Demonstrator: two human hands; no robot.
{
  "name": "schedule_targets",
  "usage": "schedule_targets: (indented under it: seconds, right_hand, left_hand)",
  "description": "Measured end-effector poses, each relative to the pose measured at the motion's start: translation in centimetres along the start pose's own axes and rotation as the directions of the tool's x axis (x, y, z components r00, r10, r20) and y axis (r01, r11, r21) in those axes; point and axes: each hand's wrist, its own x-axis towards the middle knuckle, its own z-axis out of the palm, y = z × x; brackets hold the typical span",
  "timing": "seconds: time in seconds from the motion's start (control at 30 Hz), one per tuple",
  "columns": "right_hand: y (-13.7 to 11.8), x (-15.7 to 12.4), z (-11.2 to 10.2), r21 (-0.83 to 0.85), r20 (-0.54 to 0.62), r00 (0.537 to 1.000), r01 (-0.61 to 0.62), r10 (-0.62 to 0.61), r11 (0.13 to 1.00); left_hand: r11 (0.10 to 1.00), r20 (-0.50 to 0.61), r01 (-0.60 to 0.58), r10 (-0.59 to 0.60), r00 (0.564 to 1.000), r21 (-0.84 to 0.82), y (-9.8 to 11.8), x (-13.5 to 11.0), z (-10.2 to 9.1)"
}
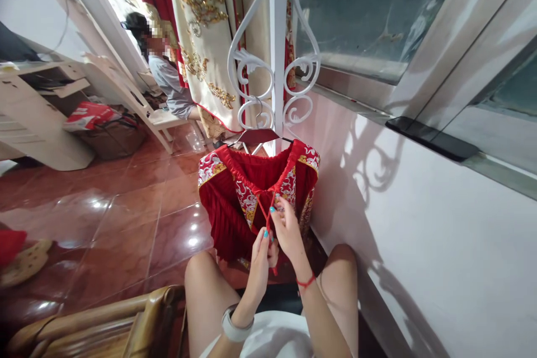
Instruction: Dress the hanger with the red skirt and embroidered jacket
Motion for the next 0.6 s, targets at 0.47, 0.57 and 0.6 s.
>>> schedule_targets:
  seconds: [0.47,0.57,0.6]
  right_hand:
    - [-6.3,14.4,3.6,0.377,0.638,0.660,-0.717,0.397,0.586]
    - [-5.5,14.7,4.2,0.336,0.637,0.665,-0.694,0.389,0.637]
    - [-5.1,14.7,4.3,0.299,0.629,0.666,-0.683,0.400,0.667]
  left_hand:
    - [0.996,0.190,0.066,-0.077,0.979,0.063,3.4,-3.9,-0.1]
    - [0.974,0.228,0.017,-0.070,0.971,0.226,3.6,-2.6,-1.5]
    - [0.943,0.242,-0.026,-0.058,0.969,0.333,3.9,-1.9,-2.0]
